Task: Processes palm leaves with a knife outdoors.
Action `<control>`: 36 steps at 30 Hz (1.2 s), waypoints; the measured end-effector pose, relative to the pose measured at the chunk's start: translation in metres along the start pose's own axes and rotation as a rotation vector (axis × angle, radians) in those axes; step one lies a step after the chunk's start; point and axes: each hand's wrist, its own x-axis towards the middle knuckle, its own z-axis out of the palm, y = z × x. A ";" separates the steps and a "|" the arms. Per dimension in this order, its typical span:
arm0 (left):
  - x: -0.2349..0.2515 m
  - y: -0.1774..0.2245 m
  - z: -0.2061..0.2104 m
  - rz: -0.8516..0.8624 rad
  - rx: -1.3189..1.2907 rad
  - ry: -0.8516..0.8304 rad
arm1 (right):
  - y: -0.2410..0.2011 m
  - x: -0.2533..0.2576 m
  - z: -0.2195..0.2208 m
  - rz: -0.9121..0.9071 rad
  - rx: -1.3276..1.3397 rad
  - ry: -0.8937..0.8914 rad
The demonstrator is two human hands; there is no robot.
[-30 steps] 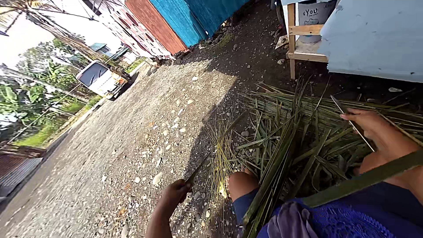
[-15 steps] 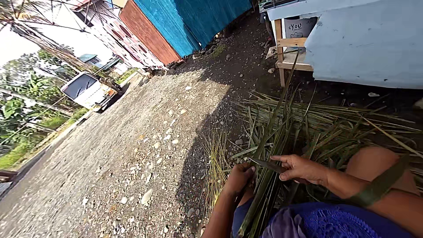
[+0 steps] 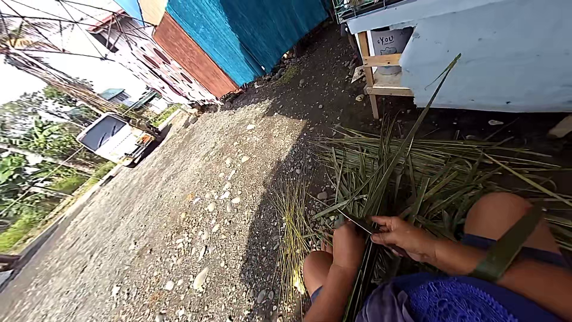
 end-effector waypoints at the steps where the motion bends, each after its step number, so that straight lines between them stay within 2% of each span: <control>1: -0.003 0.003 0.002 0.029 0.011 0.015 | -0.002 0.001 0.003 -0.004 0.008 0.040; 6: -0.010 0.019 0.008 0.020 0.137 0.022 | -0.004 0.005 0.010 -0.024 0.000 0.229; 8: -0.010 0.019 0.012 0.064 0.159 0.077 | -0.005 0.006 0.012 -0.035 0.018 0.277; 13: -0.013 0.018 0.009 0.109 0.171 0.139 | -0.004 0.017 0.006 -0.153 0.034 0.392; 19: -0.022 -0.015 0.023 0.362 0.178 0.392 | -0.013 0.024 -0.020 -0.151 0.265 0.441; 24: -0.031 -0.035 0.018 0.402 0.211 0.439 | -0.016 0.037 -0.041 -0.224 0.389 0.548; 30: -0.034 -0.089 0.020 0.487 0.324 0.611 | -0.029 0.038 -0.073 -0.296 0.480 0.657; 36: -0.043 -0.120 0.004 0.509 0.299 0.614 | -0.037 0.038 -0.097 -0.358 0.504 0.703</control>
